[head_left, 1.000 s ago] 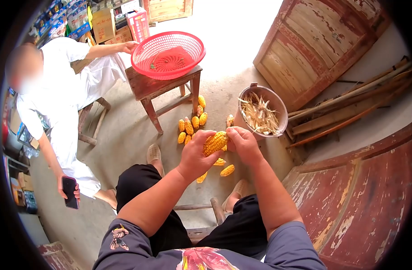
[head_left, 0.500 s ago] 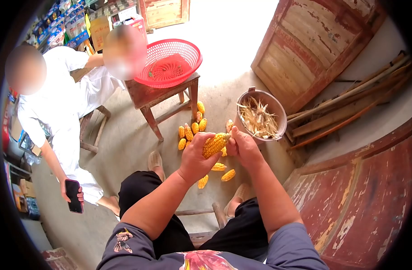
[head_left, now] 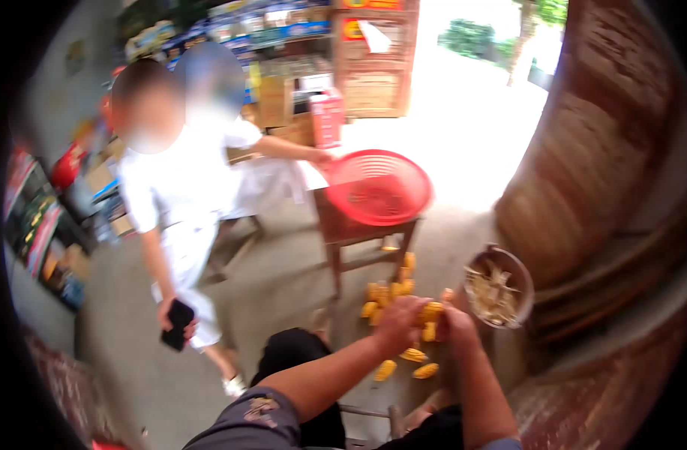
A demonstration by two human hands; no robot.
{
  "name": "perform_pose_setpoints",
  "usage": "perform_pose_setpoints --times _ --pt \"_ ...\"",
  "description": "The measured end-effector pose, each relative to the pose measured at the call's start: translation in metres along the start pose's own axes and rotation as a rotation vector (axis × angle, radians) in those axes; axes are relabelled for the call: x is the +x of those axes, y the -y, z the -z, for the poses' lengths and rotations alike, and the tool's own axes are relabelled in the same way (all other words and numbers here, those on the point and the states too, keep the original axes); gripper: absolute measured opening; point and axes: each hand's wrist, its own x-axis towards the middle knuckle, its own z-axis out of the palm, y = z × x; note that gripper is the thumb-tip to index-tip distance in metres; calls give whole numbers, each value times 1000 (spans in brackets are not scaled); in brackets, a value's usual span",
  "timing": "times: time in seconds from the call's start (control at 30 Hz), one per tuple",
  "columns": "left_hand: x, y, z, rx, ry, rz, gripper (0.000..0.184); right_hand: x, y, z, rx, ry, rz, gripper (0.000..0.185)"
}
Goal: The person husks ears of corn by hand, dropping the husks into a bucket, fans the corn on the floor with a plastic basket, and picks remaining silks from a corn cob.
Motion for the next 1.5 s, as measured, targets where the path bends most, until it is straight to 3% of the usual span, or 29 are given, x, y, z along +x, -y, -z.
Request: perform_pose_setpoints --times 0.07,0.17,0.27,0.43,0.47,0.53,0.6,0.67,0.73,0.8,0.9,1.07,1.17,1.23,1.3,1.33,1.4,1.43,1.5 --pt "-1 1 1 -75 40 67 51 -3 1 -5 -60 69 125 29" --pt "-3 -6 -2 -217 101 194 52 -6 5 -15 103 75 48 27" --pt "-3 -9 3 -297 73 215 54 -12 9 -26 157 -51 122 27" --pt "-1 -10 0 -497 76 281 55 -19 15 -21 207 134 256 25" --pt "-1 -5 -6 -669 78 301 55 -18 14 -23 207 134 257 25" --pt "1 -3 -9 -844 81 318 54 -21 18 -33 24 -48 310 24" --pt "0 -3 -10 -1215 298 660 51 -13 13 -22 -129 -32 392 24" --pt "0 -4 -5 -1131 322 651 50 -14 15 -16 -285 -13 473 24" --pt "2 -8 2 -1051 342 641 50 -32 37 -29 -218 102 237 26" --pt "2 -12 10 -495 226 335 51 -27 28 -10 -170 131 187 26" --pt "-3 -13 13 -221 204 193 54 -22 20 2 -144 186 96 27" --pt "-9 -12 17 -236 205 205 54 -27 26 -3 -254 227 15 26" --pt "-5 -17 22 -268 184 214 53 -30 27 -5 -152 223 -29 22" --pt "-5 -14 16 -302 173 244 51 -30 22 -10 106 143 54 20" --pt "-6 -5 1 -698 175 319 46 -26 17 -13 101 109 125 20" --pt "-6 -5 -1 -698 179 319 46 -26 16 -14 93 77 198 21" --pt "-5 -10 -1 -1328 355 774 39 -28 16 -25 58 22 238 22" --pt "-3 -14 2 -1328 358 773 39 -29 17 -27 20 -33 279 24" --pt "1 -18 9 -1558 413 973 35 -24 12 -16 -78 -21 347 25"
